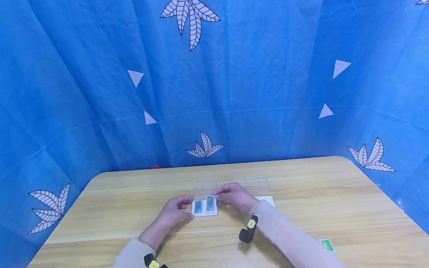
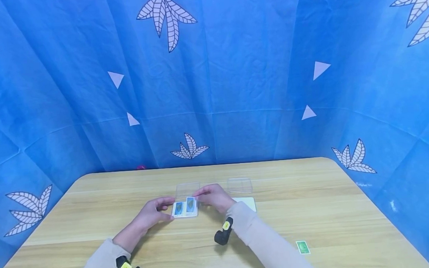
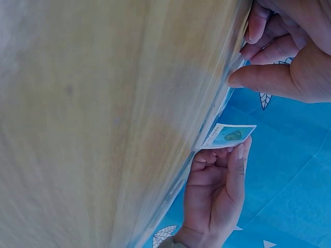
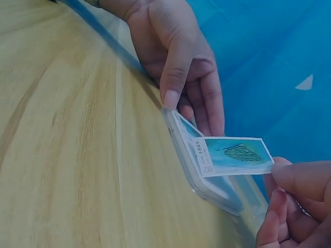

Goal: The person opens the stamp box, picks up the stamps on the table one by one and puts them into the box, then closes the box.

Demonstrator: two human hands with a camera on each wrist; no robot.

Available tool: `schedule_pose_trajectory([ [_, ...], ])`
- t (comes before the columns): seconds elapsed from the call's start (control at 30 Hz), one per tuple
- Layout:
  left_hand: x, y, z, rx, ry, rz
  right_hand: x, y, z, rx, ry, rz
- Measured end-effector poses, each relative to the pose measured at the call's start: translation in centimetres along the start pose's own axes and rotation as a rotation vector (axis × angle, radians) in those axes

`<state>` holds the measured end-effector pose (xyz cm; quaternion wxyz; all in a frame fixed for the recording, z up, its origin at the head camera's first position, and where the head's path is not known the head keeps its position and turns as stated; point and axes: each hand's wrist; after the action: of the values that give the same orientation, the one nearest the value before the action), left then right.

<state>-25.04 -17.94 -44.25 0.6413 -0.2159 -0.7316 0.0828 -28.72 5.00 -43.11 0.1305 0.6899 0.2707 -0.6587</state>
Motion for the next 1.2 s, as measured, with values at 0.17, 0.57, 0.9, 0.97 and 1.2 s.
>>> schedule_pose_trajectory([
  [0.17,-0.1,0.1,0.1,0.001,-0.003,0.005,0.4,0.2,0.2,0.015,-0.022,-0.027],
  [0.57,0.0,0.1,-0.1,-0.007,-0.017,0.005,1.0,1.2,0.5,0.117,-0.075,-0.091],
  [0.9,0.2,0.1,-0.3,-0.01,-0.017,0.013,1.4,1.4,0.5,0.148,-0.119,-0.153],
  [0.97,0.3,0.0,-0.3,-0.01,-0.019,0.015,1.4,1.5,0.5,0.149,-0.125,-0.167],
  [1.2,0.3,0.0,-0.3,-0.016,-0.016,0.013,1.3,1.7,0.5,0.156,-0.124,-0.227],
])
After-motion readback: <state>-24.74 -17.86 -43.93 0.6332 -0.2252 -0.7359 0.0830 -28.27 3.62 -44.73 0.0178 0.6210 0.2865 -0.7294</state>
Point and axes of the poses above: each hand's wrist, its own z-axis towards the middle knuckle, its own y-axis out of the palm, x = y × z, and after that the axes turned 9 degrees about -x, right-handed
